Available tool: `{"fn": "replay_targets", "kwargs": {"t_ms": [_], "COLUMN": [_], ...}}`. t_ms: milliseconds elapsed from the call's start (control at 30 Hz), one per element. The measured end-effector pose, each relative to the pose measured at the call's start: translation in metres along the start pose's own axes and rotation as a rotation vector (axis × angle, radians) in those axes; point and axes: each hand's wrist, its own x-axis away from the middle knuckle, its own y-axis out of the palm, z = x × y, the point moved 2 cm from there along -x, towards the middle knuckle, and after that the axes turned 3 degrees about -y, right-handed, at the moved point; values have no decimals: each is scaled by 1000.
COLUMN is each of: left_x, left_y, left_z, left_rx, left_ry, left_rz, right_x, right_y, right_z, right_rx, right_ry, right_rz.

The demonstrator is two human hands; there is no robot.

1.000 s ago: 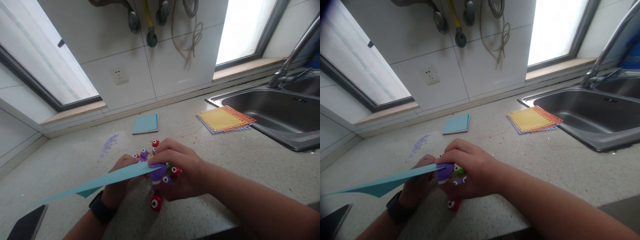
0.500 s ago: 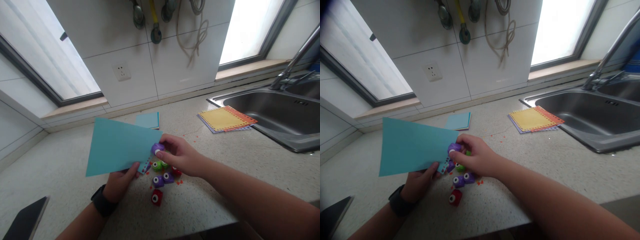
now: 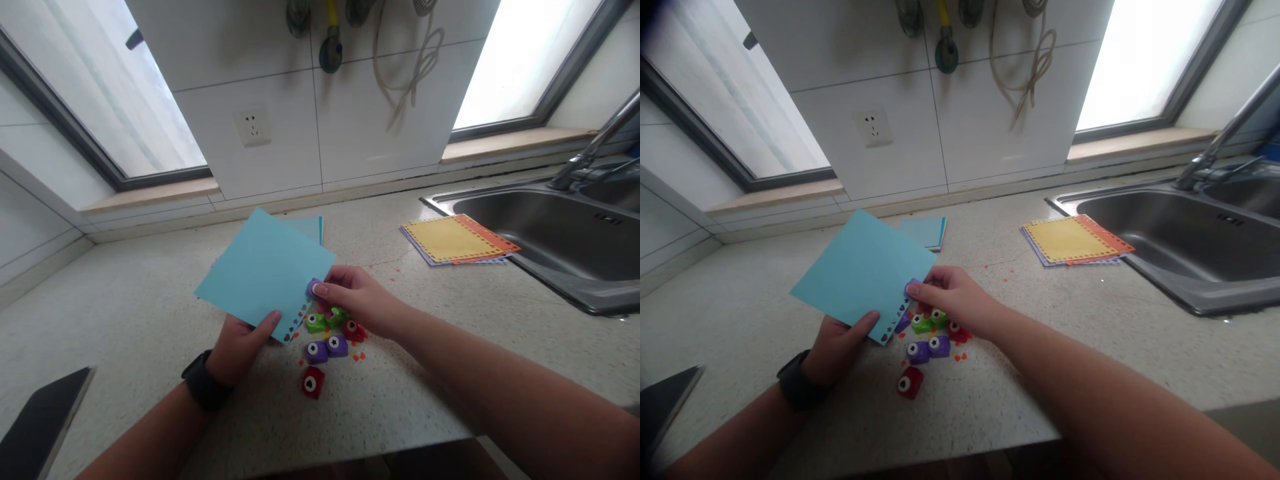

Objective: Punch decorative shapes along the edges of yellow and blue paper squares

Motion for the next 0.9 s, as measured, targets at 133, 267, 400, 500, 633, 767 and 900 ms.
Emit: {"fn": "replay_targets", "kwargs": {"t_ms": [133,267,400,500,633,767,900], "left_x": [0,0,0,1,1,1,1], "left_y": [-1,0,1,2,2,0,0], "left_z": [0,0,1,2,3,3,3], "left_rx": [-4,-3,6,17,1,-10,2], "left_ry": [32,50,39,14,10,20,26], "left_rz": [16,27,36,24,21,19,16], "right_x": [0,-1,-1,-1,-1,-1,0], "right_y": [0,0,0,1,2,2,3], "right_z": [3,4,5,6,6,4,2], "right_rx": [-24,-43,-59,-62,-47,-34,-14], "right_ry": [46,64,69,76,77,74,77], "right_rz": [15,15,16,12,17,20,24]}}
